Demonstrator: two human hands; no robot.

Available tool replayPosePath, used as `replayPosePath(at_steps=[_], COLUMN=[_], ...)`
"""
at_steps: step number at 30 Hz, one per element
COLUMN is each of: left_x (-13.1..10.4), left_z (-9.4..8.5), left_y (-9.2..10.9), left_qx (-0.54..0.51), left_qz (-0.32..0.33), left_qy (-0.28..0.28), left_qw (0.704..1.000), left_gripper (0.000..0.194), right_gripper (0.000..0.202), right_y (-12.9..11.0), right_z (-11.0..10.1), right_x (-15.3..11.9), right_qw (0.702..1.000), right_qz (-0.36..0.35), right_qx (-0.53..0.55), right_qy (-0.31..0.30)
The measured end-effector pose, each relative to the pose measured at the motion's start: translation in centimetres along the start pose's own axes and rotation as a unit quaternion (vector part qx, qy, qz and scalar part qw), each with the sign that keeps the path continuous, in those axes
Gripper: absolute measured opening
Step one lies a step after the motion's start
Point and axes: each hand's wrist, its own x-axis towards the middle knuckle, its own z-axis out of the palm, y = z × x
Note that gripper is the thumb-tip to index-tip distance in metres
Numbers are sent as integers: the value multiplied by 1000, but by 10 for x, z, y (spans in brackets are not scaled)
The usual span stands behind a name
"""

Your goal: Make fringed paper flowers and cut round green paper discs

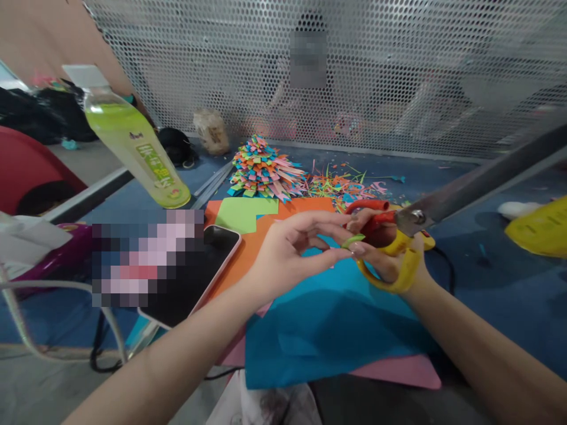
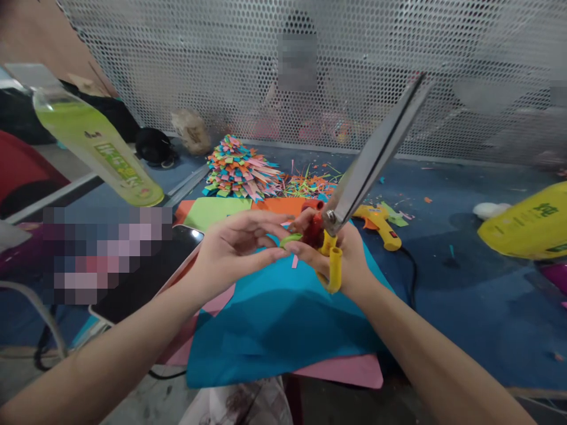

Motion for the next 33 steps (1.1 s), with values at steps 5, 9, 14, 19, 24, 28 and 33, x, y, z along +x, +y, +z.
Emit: replayPosePath(at_steps=[5,9,14,19,24,28,33], left_x=[0,-1,-2,0,0,1,2], left_z=[2,2,1,2,3,4,4], left_y=[4,4,2,0,-1,-2,0], left_qx=[-1,1,4,-9,-28,-22,-23], left_qz=[-4,6,21,34,15,1,-24], left_qy=[17,27,19,23,29,45,53], left_qw=[1000,1000,1000,999,999,999,998], left_gripper=[29,27,27,24,22,29,28], right_gripper=[18,21,22,19,18,25,21], right_y=[7,7,3,0,-3,-4,-3], right_z=[0,0,2,5,6,6,7], right_x=[-3,-3,-4,-6,-5,-3,-2], right_qw=[998,999,999,997,996,996,995], right_qz=[-9,-19,1,-9,-32,-14,-15], right_qx=[61,31,16,47,44,46,59], right_qy=[-13,21,34,57,65,71,76])
